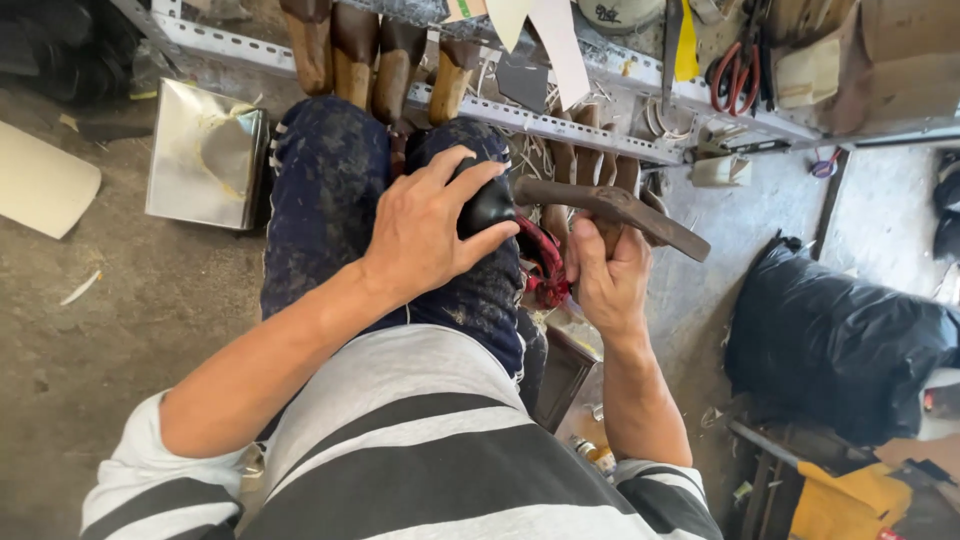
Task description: Assembling a leather shoe by trimming excess leather with a knife and hammering the sole onto a shoe last.
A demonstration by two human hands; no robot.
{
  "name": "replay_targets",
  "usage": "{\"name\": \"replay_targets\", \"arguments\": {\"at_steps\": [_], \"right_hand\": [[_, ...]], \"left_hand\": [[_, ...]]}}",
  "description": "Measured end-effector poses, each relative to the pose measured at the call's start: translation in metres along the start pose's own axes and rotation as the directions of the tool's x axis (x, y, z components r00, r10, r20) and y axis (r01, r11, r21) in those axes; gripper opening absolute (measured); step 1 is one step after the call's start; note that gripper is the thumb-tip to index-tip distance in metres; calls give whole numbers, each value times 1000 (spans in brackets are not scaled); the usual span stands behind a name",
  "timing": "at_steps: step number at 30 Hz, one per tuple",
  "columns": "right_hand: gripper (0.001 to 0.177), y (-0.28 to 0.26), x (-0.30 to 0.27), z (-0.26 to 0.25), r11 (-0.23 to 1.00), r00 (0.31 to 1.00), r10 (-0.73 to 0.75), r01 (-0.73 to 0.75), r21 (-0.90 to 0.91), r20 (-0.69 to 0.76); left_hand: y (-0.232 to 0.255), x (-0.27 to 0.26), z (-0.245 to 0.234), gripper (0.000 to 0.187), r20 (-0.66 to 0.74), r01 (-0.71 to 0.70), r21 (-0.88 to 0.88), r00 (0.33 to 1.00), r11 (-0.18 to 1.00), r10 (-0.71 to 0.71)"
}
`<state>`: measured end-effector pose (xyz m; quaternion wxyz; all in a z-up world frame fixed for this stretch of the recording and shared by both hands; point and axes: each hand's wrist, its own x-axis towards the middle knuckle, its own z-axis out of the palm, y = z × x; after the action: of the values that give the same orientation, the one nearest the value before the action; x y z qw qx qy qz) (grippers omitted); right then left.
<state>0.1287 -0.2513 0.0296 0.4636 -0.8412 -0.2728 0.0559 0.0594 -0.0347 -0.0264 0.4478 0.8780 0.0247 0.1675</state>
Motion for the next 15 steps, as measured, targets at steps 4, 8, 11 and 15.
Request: {"name": "replay_targets", "arguments": {"at_steps": [4, 8, 11, 15], "right_hand": [[39, 1, 4, -3, 994, 995, 91, -89, -69, 29], [26, 9, 16, -19, 990, 997, 71, -68, 126, -15], [36, 14, 25, -15, 983, 995, 93, -88, 162, -23], [45, -7, 44, -9, 977, 940, 212, -211, -34, 269]], "left_hand": [[-35, -3, 47, 52, 0, 121, -36, 993, 992, -121], [-27, 0, 36, 48, 87, 210, -178, 976, 961, -197], [-25, 2, 34, 49, 102, 217, -189, 974, 958, -200], [-29, 2, 37, 50, 105, 189, -175, 979, 966, -172]]}}
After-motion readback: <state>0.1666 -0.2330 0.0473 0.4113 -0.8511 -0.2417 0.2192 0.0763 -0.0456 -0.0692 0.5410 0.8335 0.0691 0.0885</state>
